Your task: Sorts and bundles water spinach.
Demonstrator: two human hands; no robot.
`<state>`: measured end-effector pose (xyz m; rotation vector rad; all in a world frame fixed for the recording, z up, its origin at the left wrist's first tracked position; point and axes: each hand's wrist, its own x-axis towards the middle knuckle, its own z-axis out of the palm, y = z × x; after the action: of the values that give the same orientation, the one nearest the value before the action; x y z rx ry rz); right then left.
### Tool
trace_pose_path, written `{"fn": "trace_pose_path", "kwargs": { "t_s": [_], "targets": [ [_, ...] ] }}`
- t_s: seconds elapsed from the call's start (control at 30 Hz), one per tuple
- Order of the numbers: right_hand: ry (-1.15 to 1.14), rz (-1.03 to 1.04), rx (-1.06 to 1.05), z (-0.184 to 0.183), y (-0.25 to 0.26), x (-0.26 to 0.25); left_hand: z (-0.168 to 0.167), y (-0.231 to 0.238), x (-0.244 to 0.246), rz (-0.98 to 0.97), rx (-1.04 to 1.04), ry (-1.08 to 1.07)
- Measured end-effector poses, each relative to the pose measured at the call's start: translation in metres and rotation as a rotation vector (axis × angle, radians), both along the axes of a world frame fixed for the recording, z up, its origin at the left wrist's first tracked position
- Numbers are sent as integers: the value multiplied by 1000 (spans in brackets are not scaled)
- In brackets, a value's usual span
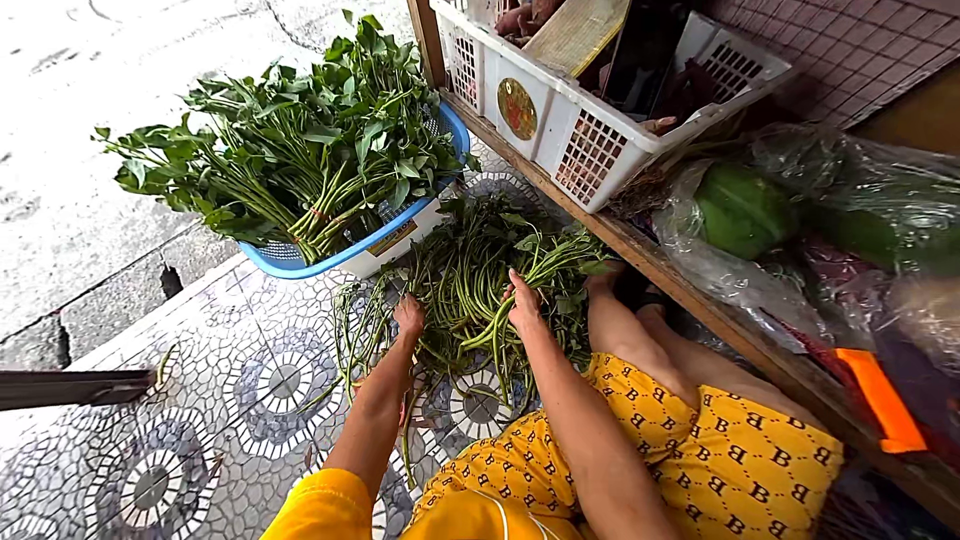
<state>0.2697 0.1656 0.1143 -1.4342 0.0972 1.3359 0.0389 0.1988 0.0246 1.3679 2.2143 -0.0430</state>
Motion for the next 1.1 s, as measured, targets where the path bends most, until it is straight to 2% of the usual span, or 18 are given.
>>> {"fn": "trace_pose_path", "kwargs": {
  "t_s": [0.2, 0.3, 0.4, 0.5, 0.67, 0.77, 0.9, 0.93, 1.03, 1.1],
  "targets": [
    [30, 55, 4, -8, 0, -10, 39, -31, -1, 40, 350, -68],
    [64, 77, 34, -7, -1, -13, 60, -56, 13, 69, 486, -295],
    [122, 122, 125, -4, -3, -18, 72, -85, 38, -9, 548, -458],
    [229, 174, 202, 1, -5, -26, 68, -110, 63, -139, 582, -560],
    [257, 246, 244, -4, -11, -26, 61, -121, 81, -186, 479, -613],
    [213, 283, 245, -8, -10, -22, 70, -110, 77, -298, 426, -578],
    [192, 329, 278, -4, -9, -27, 95, -65, 74, -536, 852, -373],
    [213, 332, 286, -1, -10, -29, 106, -51, 74, -617, 894, -320],
    [228, 357, 305, 1, -10, -32, 133, -14, 70, -909, 837, -158],
    [216, 351, 305, 2, -10, -31, 137, 0, 67, -1005, 791, -62]
  ]
}}
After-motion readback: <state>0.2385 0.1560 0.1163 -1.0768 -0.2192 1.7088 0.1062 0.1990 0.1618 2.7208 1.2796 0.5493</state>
